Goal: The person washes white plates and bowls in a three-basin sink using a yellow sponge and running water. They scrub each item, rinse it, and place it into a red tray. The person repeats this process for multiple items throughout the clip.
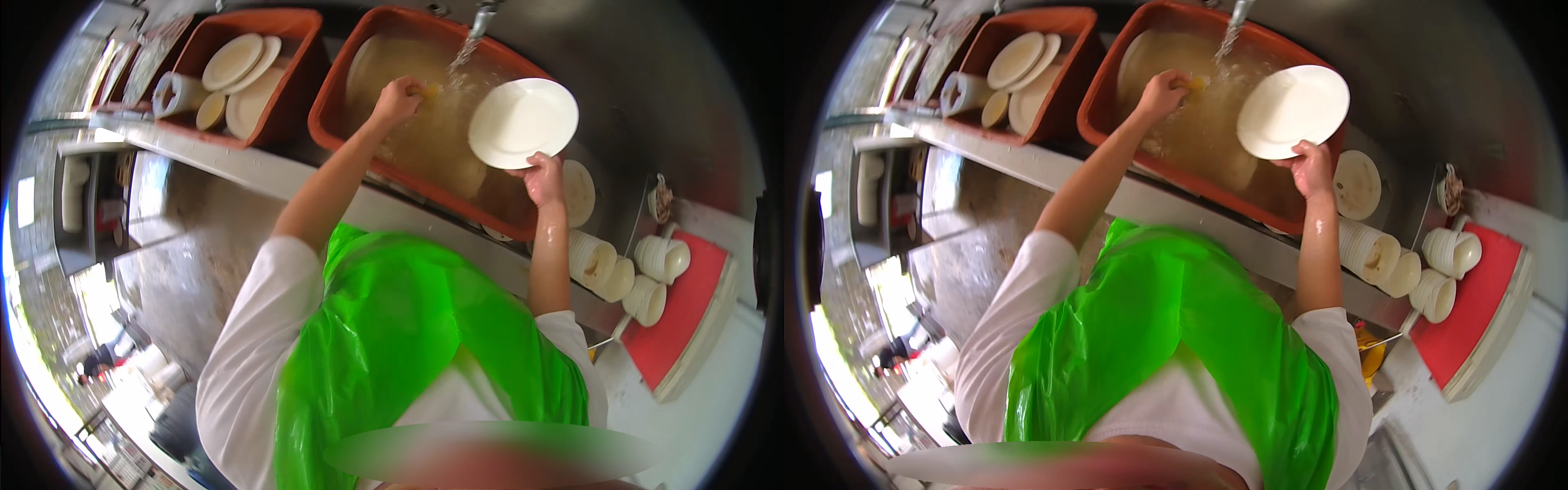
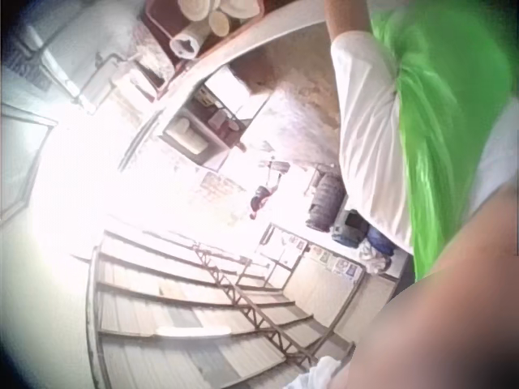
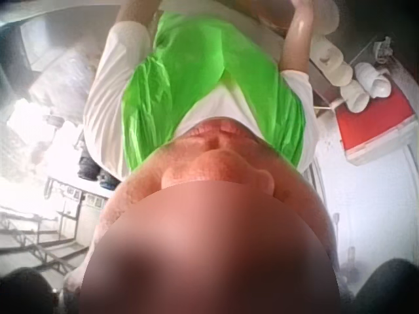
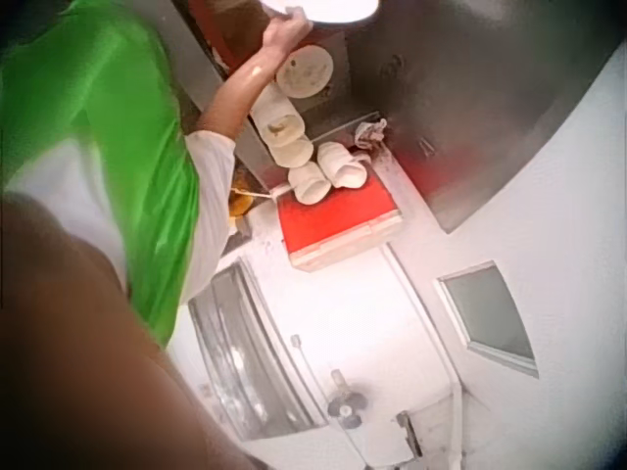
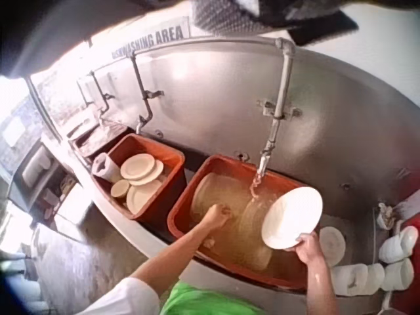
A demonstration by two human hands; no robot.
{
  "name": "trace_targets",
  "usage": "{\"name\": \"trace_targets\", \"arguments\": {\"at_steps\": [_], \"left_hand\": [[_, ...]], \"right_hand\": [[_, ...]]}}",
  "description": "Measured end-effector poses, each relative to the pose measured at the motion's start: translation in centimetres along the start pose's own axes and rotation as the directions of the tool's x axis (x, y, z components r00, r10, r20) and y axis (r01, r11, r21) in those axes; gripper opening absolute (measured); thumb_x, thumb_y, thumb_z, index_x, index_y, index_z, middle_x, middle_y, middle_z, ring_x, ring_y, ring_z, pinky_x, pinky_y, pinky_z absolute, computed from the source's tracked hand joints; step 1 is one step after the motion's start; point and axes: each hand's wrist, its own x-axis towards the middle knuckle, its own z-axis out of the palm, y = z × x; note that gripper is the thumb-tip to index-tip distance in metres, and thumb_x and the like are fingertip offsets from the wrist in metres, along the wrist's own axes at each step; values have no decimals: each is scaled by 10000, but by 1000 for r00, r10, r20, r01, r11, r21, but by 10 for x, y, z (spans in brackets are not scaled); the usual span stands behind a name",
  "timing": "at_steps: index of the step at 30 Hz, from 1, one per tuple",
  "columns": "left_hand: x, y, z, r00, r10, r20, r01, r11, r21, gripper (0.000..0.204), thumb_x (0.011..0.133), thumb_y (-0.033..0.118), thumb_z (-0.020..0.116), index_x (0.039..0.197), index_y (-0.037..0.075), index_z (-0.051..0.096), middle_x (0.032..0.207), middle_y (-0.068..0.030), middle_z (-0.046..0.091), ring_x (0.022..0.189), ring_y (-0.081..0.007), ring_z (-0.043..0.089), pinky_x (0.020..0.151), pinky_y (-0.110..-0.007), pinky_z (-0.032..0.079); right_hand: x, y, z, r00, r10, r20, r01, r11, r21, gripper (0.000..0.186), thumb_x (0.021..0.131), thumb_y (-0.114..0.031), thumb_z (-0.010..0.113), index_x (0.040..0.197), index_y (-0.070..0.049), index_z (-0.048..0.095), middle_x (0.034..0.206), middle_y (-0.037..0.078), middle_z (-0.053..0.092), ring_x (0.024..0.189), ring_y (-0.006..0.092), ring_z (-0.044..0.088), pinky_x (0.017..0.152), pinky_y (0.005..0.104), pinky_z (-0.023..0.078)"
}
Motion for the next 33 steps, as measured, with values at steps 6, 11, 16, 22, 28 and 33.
{"name": "trace_targets", "arguments": {"at_steps": [6, 11, 16, 22, 28, 33], "left_hand": [[-51, 106, 63, 736, 662, 142, -604, 737, -304, 601, 796, -35, 466, 1389, 24, 541, 1468, -183, 500, 1410, -316, 409, 1196, -430, 280], [36, 64, 70, 595, 802, 53, -797, 579, 170, 602, 868, 156, 540, 1452, 25, 479, 1565, -195, 383, 1448, -401, 345, 1164, -557, 296], [63, 11, 93, 434, 894, -111, -741, 425, 520, 625, 949, 252, 498, 1531, 70, 358, 1620, -150, 295, 1490, -327, 301, 1150, -612, 293], [-15, 97, 79, 697, 510, 504, -574, 818, -33, 577, 1001, 341, 300, 1565, 222, 330, 1670, -52, 192, 1545, -268, 136, 1234, -556, 88], [62, 24, 61, 835, 550, 23, -493, 729, 475, 676, 972, 244, 466, 1575, 42, 236, 1661, -180, 147, 1525, -419, 123, 1149, -700, 143], [21, 92, 102, 761, 593, 262, -592, 801, -92, 632, 967, 313, 327, 1569, 121, 318, 1637, -138, 266, 1518, -334, 221, 1223, -538, 130]], "right_hand": [[-1, 62, 49, 998, 46, 45, -57, 960, 276, 482, 832, -26, 496, 1308, 58, 497, 1145, 171, 645, 1011, 327, 676, 768, 491, 634], [-2, 75, 44, 979, 44, 199, -114, 927, 356, 510, 834, -29, 471, 1328, 97, 452, 1182, 214, 634, 1006, 377, 683, 789, 493, 636], [15, 58, 49, 995, 14, 98, -52, 915, 401, 535, 832, -36, 465, 1341, 125, 430, 1250, 246, 600, 1034, 394, 673, 811, 512, 632], [54, 91, -12, 996, 7, -90, 54, 756, 652, 565, 797, -45, 503, 1353, 43, 458, 1263, 189, 600, 1109, 353, 634, 928, 518, 552], [35, 74, 10, 991, 103, 84, -123, 950, 288, 333, 783, 37, 561, 1103, 124, 595, 1013, 175, 663, 900, 300, 673, 806, 475, 608], [63, 77, 20, 987, 123, 100, -150, 926, 346, 363, 819, 19, 516, 1164, 125, 552, 1031, 159, 631, 903, 322, 686, 747, 478, 630]]}}
